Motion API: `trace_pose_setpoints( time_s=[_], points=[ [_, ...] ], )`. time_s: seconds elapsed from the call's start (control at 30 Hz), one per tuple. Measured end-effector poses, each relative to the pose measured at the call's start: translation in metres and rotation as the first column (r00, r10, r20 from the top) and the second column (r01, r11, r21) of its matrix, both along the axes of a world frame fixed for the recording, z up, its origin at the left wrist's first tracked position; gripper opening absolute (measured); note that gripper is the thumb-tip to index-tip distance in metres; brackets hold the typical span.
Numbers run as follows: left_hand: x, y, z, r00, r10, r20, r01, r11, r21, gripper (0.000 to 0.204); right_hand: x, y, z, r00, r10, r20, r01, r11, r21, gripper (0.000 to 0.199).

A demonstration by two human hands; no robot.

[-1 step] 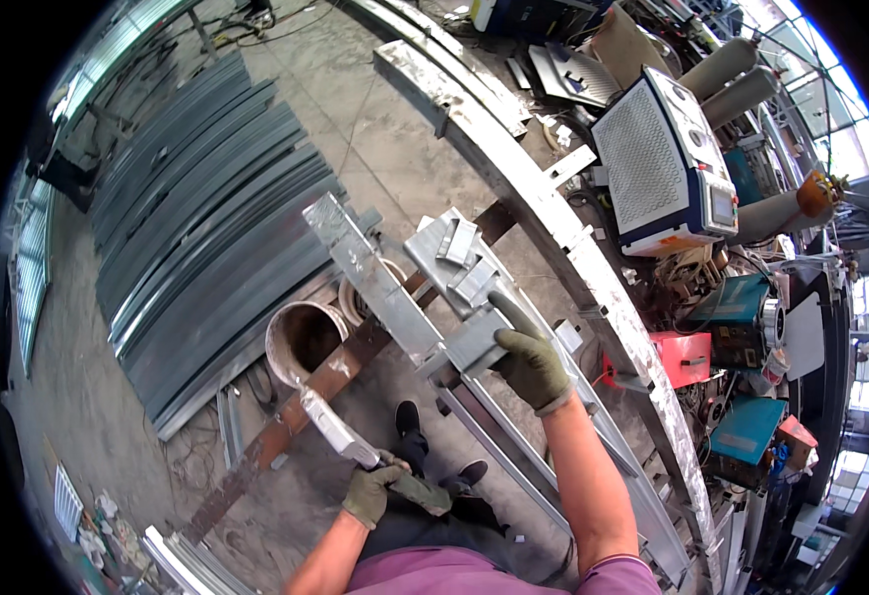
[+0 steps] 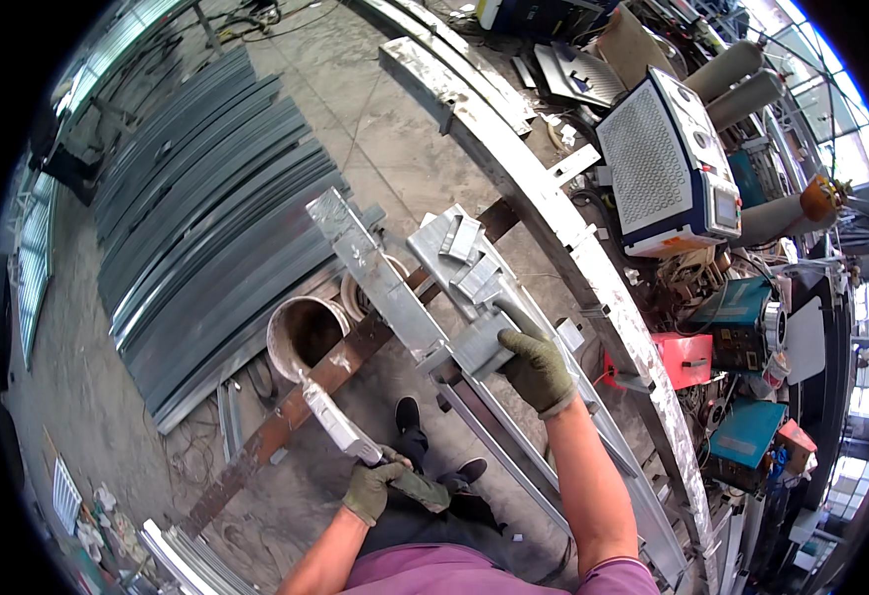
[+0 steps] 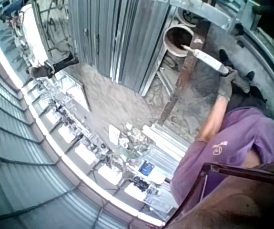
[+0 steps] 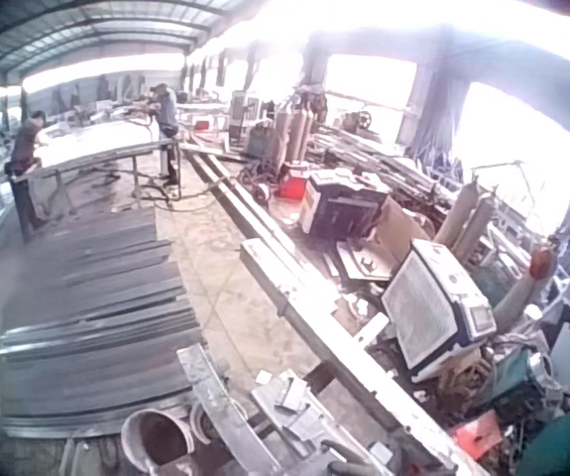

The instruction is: The person aligns metal profiles on a workbench and welds them together using a handheld welding torch. They repeatedly position small metal pieces, weld joints, and move the assembled frame to a different location to continue welding.

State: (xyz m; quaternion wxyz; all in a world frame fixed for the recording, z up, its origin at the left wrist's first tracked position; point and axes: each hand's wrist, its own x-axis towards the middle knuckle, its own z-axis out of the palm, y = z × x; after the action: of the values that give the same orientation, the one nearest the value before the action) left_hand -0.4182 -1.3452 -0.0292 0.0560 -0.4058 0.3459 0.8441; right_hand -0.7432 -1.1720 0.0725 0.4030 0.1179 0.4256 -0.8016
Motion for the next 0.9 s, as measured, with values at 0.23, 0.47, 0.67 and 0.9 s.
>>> trace_pose_setpoints(
  time_s=[0.23,0.47,0.67,0.9],
  points=[
    [-0.011,0.016,0.019,0.991,-0.133,-0.012,0.132,0.988,-0.076,0.022,-0.009,0.01,0.004,0.865,0.382,-0.326,-0.091,0.757,0.647,0.046],
    [-0.017,0.022,0.019,1.0,0.004,-0.008,-0.003,0.997,0.081,0.02,-0.008,-0.038,0.001,0.57,0.716,-0.404,-0.426,0.677,0.599,0.026],
    [-0.016,0.012,0.023,0.999,0.039,-0.014,-0.038,0.998,0.043,0.02,-0.011,-0.033,-0.032,0.427,0.838,-0.34,-0.444,0.522,0.728,0.034],
    [-0.019,0.006,0.01,1.0,0.013,0.029,-0.013,1.0,0.004,0.02,-0.019,-0.034,-0.04,0.251,0.926,-0.281,-0.558,0.376,0.74,0.046]
  ],
)
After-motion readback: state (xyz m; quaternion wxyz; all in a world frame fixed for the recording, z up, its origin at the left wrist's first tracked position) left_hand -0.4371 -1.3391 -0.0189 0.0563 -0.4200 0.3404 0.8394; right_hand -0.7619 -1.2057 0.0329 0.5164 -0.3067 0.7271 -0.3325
